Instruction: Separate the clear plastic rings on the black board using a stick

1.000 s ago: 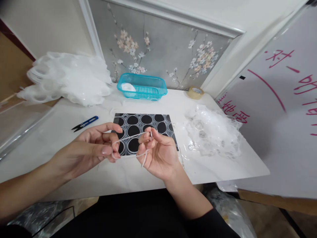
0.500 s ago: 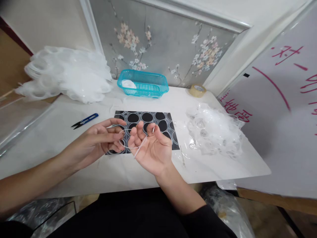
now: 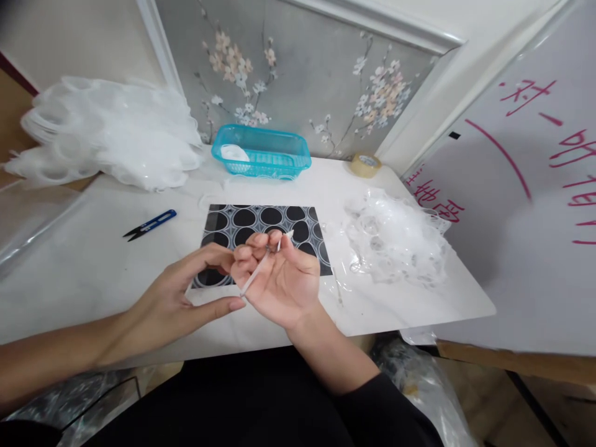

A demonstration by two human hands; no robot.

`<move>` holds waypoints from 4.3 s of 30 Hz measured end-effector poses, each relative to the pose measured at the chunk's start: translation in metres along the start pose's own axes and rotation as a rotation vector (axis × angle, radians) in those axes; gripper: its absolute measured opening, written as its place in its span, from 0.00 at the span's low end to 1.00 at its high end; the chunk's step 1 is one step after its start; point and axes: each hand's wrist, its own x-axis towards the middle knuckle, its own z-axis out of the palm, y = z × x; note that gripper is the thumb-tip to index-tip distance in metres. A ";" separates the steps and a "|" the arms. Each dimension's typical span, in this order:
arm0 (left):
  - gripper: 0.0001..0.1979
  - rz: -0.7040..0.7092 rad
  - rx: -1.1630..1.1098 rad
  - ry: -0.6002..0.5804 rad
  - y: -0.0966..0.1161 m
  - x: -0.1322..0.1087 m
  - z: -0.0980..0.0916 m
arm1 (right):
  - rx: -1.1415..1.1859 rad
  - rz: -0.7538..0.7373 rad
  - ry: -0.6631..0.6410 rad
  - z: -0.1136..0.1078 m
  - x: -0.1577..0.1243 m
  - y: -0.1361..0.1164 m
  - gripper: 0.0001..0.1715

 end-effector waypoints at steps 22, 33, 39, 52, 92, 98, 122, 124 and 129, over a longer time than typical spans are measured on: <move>0.04 -0.117 -0.421 -0.116 -0.001 0.002 -0.005 | -0.104 -0.110 -0.030 0.006 -0.008 -0.006 0.07; 0.07 -0.091 -0.206 -0.161 -0.007 0.004 -0.009 | -0.270 -0.201 0.071 0.000 -0.006 -0.010 0.08; 0.10 0.296 0.605 -0.092 -0.066 -0.024 0.003 | -0.916 -0.367 0.206 -0.042 0.002 -0.009 0.06; 0.13 0.571 0.787 -0.225 -0.098 -0.049 0.022 | -1.629 -0.294 0.045 -0.097 0.011 0.031 0.07; 0.09 0.052 0.215 -0.159 -0.070 -0.053 0.002 | -0.013 0.206 0.335 -0.043 0.012 0.008 0.08; 0.22 -0.411 -0.884 -0.156 -0.062 -0.039 -0.002 | 0.218 0.435 0.262 -0.028 0.007 0.029 0.08; 0.22 -0.527 -1.317 -0.057 -0.052 -0.036 -0.018 | 0.184 0.416 0.143 -0.030 0.004 0.031 0.04; 0.23 -0.520 -1.317 -0.073 -0.053 -0.036 -0.019 | 0.221 0.433 0.176 -0.029 0.005 0.031 0.05; 0.22 -0.468 -1.386 -0.098 -0.057 -0.037 -0.019 | 0.237 0.438 0.183 -0.029 0.006 0.030 0.06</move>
